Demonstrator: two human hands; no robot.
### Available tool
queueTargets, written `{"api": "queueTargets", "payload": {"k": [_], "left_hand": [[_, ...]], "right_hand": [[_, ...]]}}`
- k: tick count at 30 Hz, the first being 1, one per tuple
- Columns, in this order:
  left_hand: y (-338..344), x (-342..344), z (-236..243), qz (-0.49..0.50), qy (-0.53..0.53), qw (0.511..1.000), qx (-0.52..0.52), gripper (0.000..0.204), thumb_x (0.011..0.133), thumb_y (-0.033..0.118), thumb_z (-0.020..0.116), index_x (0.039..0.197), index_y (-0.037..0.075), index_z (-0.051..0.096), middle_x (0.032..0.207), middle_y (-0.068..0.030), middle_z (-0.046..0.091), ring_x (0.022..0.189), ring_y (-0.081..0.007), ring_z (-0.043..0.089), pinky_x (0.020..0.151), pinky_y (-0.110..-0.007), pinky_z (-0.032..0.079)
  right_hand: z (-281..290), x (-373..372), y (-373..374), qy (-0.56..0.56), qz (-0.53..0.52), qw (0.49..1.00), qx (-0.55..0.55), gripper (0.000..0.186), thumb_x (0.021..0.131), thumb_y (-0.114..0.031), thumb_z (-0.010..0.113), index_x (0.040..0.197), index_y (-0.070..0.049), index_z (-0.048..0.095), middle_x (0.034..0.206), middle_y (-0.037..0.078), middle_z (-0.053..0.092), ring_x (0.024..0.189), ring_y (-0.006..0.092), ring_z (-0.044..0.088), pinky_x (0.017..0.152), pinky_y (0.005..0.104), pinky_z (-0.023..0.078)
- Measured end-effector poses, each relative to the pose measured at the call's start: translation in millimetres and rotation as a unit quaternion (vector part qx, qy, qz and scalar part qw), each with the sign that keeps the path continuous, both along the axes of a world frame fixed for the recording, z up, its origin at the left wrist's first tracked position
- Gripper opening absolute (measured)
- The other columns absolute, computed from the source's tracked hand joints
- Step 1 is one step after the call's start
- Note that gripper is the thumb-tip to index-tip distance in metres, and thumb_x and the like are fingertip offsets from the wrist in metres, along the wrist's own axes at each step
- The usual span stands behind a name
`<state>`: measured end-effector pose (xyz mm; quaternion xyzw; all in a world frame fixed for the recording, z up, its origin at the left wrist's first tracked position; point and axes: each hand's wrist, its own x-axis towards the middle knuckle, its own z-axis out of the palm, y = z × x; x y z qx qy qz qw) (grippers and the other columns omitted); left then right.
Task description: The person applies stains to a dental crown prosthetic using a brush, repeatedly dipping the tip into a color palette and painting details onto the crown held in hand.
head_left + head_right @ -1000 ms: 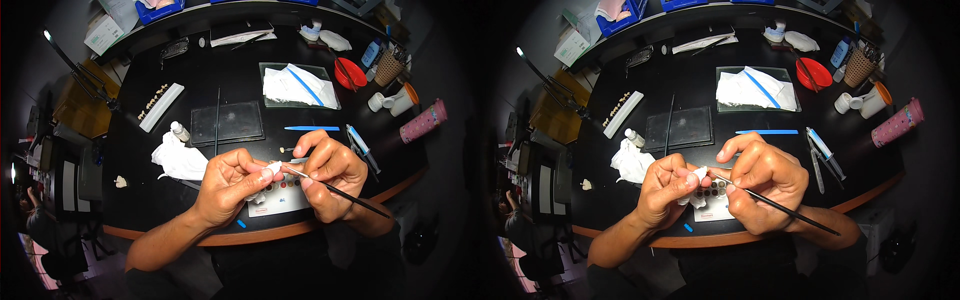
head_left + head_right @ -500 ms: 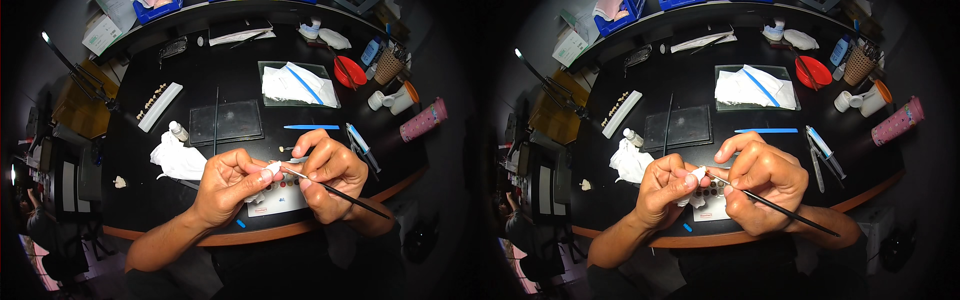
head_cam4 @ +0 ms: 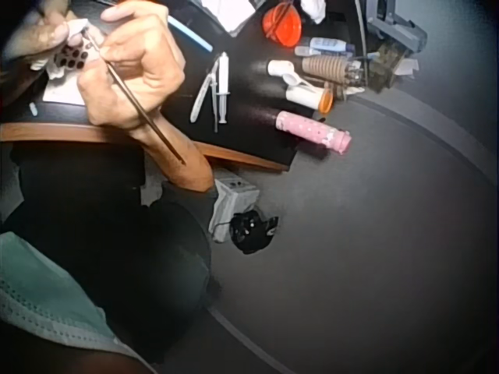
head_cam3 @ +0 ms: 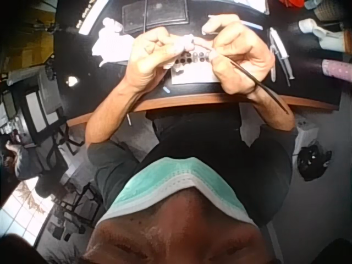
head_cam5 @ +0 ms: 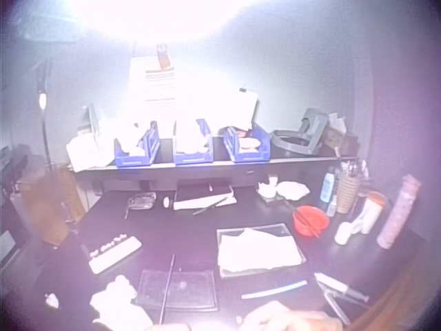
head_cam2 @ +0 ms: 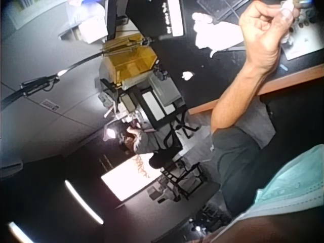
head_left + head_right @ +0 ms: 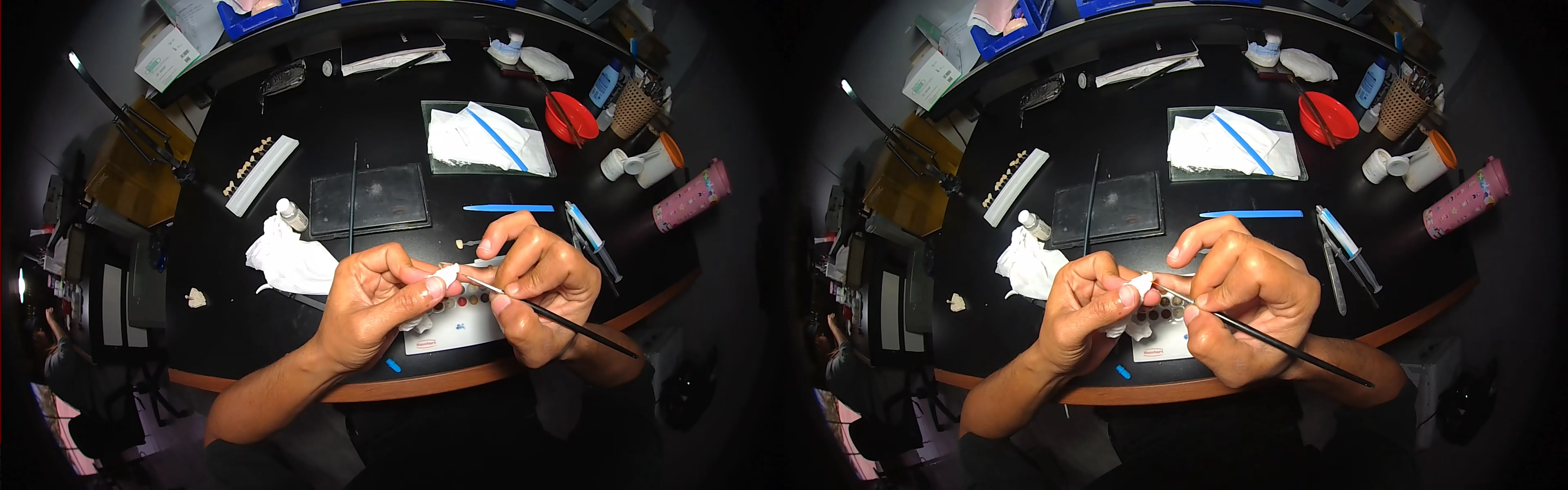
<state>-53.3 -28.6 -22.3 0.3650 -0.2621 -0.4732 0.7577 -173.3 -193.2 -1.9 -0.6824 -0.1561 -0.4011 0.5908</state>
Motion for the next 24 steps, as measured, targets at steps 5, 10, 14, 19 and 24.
{"api": "queueTargets", "payload": {"k": [5,10,14,19,24], "left_hand": [[0,0,0,-0.017,0.009,0.999,-0.027,0.005,0.094,-0.003,0.062,0.091,0.000,0.059,0.103,-0.0240,0.070,0.100,-0.0202,0.069,0.088,-0.029,0.056],[1,-2,5,0.004,0.006,1.000,0.023,0.010,0.092,0.001,0.064,0.086,0.003,0.057,0.098,-0.0206,0.071,0.093,-0.0173,0.069,0.087,-0.031,0.054],[0,-2,2,-0.005,-0.010,1.000,0.000,0.009,0.092,0.000,0.064,0.087,0.004,0.057,0.099,-0.0201,0.071,0.098,-0.0183,0.068,0.089,-0.032,0.052],[0,-2,-1,0.005,-0.039,0.999,-0.019,0.015,0.087,-0.006,0.067,0.088,0.006,0.058,0.098,-0.0171,0.070,0.101,-0.0194,0.067,0.090,-0.034,0.051],[-1,-3,1,0.007,-0.062,0.998,-0.025,0.016,0.086,-0.006,0.068,0.087,0.006,0.058,0.097,-0.0164,0.070,0.100,-0.0187,0.068,0.089,-0.032,0.052]], "right_hand": [[1,1,0,-0.003,0.001,1.000,-0.004,0.016,0.069,0.013,0.060,0.072,-0.001,0.053,0.072,0.010,0.057,0.093,0.0257,0.061,0.076,0.0377,0.065],[1,0,-1,0.000,0.004,1.000,-0.013,0.015,0.070,0.013,0.059,0.073,-0.001,0.053,0.073,0.010,0.057,0.092,0.0257,0.060,0.080,0.0393,0.064],[-1,-1,4,-0.011,0.032,0.996,0.078,0.015,0.072,0.013,0.057,0.077,0.000,0.053,0.074,0.010,0.057,0.089,0.0246,0.059,0.081,0.0396,0.064],[-6,-5,-3,0.031,0.068,0.986,0.148,0.013,0.075,0.009,0.056,0.079,-0.003,0.051,0.068,0.008,0.056,0.082,0.0189,0.057,0.086,0.0425,0.056],[-7,1,-9,0.059,0.102,0.972,0.205,0.016,0.071,0.006,0.057,0.077,-0.006,0.050,0.064,0.006,0.056,0.064,0.0118,0.051,0.092,0.0442,0.045]]}}
